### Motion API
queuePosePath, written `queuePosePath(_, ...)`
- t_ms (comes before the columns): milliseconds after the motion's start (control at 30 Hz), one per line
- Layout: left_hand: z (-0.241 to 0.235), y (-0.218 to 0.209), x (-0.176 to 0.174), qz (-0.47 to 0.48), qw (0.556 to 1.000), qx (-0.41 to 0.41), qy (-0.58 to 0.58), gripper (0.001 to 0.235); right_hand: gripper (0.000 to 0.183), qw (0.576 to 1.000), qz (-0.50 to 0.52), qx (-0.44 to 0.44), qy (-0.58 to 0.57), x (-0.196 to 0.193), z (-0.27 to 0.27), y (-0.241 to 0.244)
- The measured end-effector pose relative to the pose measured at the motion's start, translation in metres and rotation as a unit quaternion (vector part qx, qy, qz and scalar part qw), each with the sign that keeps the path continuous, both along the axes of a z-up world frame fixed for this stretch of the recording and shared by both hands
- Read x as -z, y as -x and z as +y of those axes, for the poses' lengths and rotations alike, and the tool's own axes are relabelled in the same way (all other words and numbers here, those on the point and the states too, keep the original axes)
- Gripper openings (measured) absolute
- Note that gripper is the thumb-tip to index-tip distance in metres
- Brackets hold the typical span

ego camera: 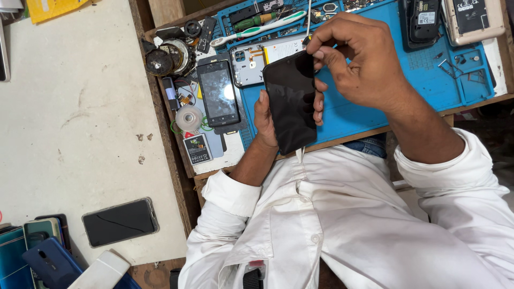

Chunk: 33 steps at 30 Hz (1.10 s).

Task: The person uses a screwdriver to remove screws from a disassembled smartphone, then handles a screen protector package and applies a black protective film to the phone's screen. The person also manipulates the phone's back cover and internal components.

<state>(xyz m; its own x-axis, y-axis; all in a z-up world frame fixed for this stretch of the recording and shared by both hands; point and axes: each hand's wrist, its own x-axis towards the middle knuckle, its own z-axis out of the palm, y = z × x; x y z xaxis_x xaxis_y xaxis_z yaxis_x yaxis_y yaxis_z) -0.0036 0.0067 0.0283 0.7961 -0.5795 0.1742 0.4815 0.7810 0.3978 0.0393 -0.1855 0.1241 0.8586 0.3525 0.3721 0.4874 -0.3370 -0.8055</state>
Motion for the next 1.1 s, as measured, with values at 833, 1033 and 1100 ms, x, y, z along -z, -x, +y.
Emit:
queuePosePath(833, 0.0006, 0.001, 0.0052, -0.002, 1.0, -0.011, 0.019, 0.092, 0.008, 0.999, 0.027, -0.006, -0.016, -0.0045, 0.0033, -0.0017)
queuePosePath(1033, 0.0008, 0.0003, 0.0054, 0.026, 0.999, 0.008, 0.021, 0.098, 0.024, 0.99, 0.09, -0.039, -0.098, -0.0041, 0.0064, -0.0032)
queuePosePath(1100, 0.0012, 0.0005, 0.0046, 0.011, 1.0, 0.01, 0.026, 0.099, 0.018, 0.989, 0.108, -0.041, -0.095, -0.0003, 0.0073, -0.0019)
